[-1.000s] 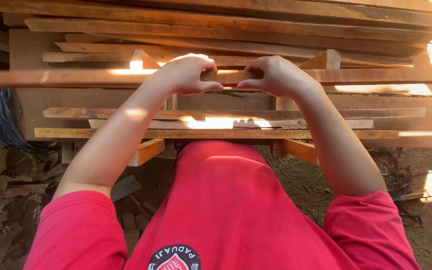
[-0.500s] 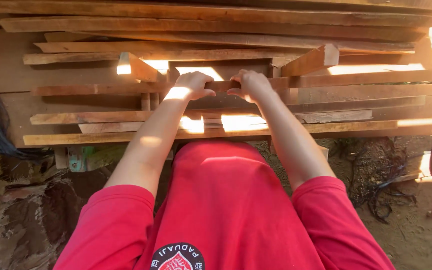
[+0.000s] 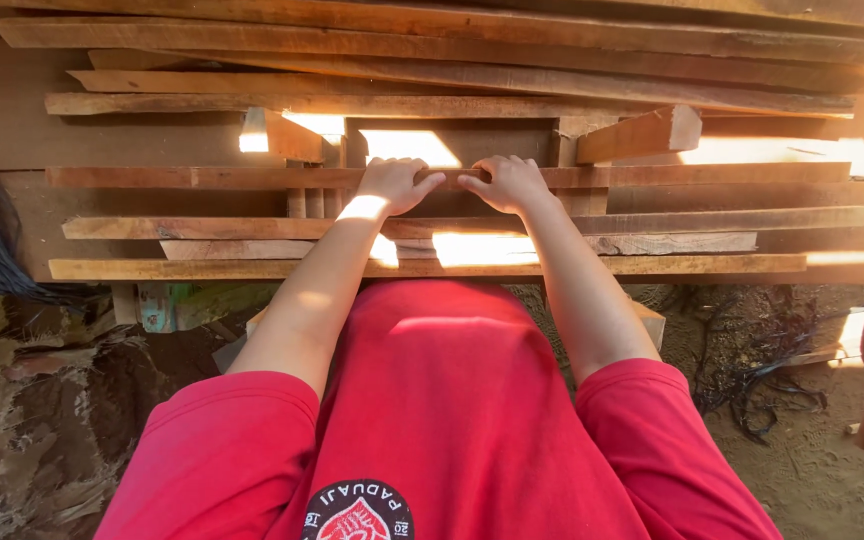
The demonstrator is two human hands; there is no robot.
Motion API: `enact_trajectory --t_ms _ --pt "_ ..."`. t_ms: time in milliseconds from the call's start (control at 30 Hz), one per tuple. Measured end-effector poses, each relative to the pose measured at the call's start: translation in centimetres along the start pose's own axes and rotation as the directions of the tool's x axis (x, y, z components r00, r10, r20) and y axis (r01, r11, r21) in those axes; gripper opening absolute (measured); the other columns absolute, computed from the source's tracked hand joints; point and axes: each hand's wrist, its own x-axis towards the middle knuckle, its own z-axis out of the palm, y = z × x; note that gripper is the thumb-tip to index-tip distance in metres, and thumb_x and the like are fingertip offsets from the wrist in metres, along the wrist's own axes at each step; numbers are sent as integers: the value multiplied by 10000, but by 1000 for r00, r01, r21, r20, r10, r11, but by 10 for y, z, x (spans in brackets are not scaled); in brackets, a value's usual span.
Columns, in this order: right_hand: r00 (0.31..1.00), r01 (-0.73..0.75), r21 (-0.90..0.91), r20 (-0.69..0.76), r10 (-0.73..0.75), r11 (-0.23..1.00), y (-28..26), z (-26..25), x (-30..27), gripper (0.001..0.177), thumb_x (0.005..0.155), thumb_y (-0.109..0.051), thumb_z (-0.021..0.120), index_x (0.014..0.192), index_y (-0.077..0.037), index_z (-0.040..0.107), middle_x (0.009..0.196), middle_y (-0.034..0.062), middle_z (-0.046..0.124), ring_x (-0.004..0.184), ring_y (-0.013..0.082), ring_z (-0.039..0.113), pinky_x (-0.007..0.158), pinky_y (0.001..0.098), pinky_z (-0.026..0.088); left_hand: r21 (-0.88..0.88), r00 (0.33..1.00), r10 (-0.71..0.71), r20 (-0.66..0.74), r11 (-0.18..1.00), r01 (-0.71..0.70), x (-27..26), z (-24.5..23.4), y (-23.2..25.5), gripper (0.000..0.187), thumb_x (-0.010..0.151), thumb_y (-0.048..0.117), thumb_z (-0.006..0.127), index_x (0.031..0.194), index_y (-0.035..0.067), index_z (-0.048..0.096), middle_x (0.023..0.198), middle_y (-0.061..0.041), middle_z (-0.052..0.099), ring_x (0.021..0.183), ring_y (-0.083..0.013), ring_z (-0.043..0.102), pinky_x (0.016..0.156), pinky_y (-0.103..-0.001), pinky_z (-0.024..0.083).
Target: Sorting through a stack of wooden planks and moving selected pieces to a separate pile.
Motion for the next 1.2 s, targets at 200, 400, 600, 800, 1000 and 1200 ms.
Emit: enact_trajectory --t_ms 200,400,600,800,1000,1200 --pt "967 -101 -27 233 105 995 -26 -10 -42 688 1018 -730 264 1365 -276 647 1384 64 670 1345 300 560 1142 475 334 20 993 -43 109 999 41 -2 45 -14 626 1071 622 192 1287 256 652 1232 -33 729 1221 -243 664 1088 -437 429" --pt "985 -92 -30 144 95 995 -26 6 -53 663 1032 -722 291 1389 -270 621 1391 7 664 1327 246 567 1131 440 325 78 997 -28 71 997 23 -18 49 -7 577 1075 571 225 1294 234 638 1237 -58 721 1207 -275 670 1055 -450 454" --pt "997 -62 -24 40 63 998 -37 3 -73 620 1049 -670 354 1378 -216 619 1357 30 674 1313 233 560 1158 420 303 94 998 -67 -14 993 68 -28 50 3 509 1059 564 335 1329 231 610 1254 -31 701 1236 -242 641 1065 -432 425" --pt "995 -51 27 -83 53 998 -48 1 -105 477 1011 -620 526 1264 -229 634 1216 18 693 1242 227 572 1139 401 299 19 994 -72 -84 997 73 -35 60 1 420 962 562 567 1245 253 602 1178 5 695 1197 -225 638 1036 -420 416" --pt "938 34 26 -347 -23 999 -25 42 -102 406 768 -404 849 1080 -283 619 1061 -54 709 1161 168 611 1093 357 335 -16 981 -152 -117 988 151 -60 63 0 382 850 529 725 1145 317 608 1078 18 691 1135 -240 643 981 -403 443" --pt "806 181 -223 -524 -274 958 -8 72 -106 456 849 -294 766 1275 -230 616 1126 -20 646 1171 174 558 1043 357 373 18 956 -80 -283 996 88 -78 89 -7 445 947 468 696 1355 363 554 1220 -16 644 1227 -267 536 1009 -442 475"
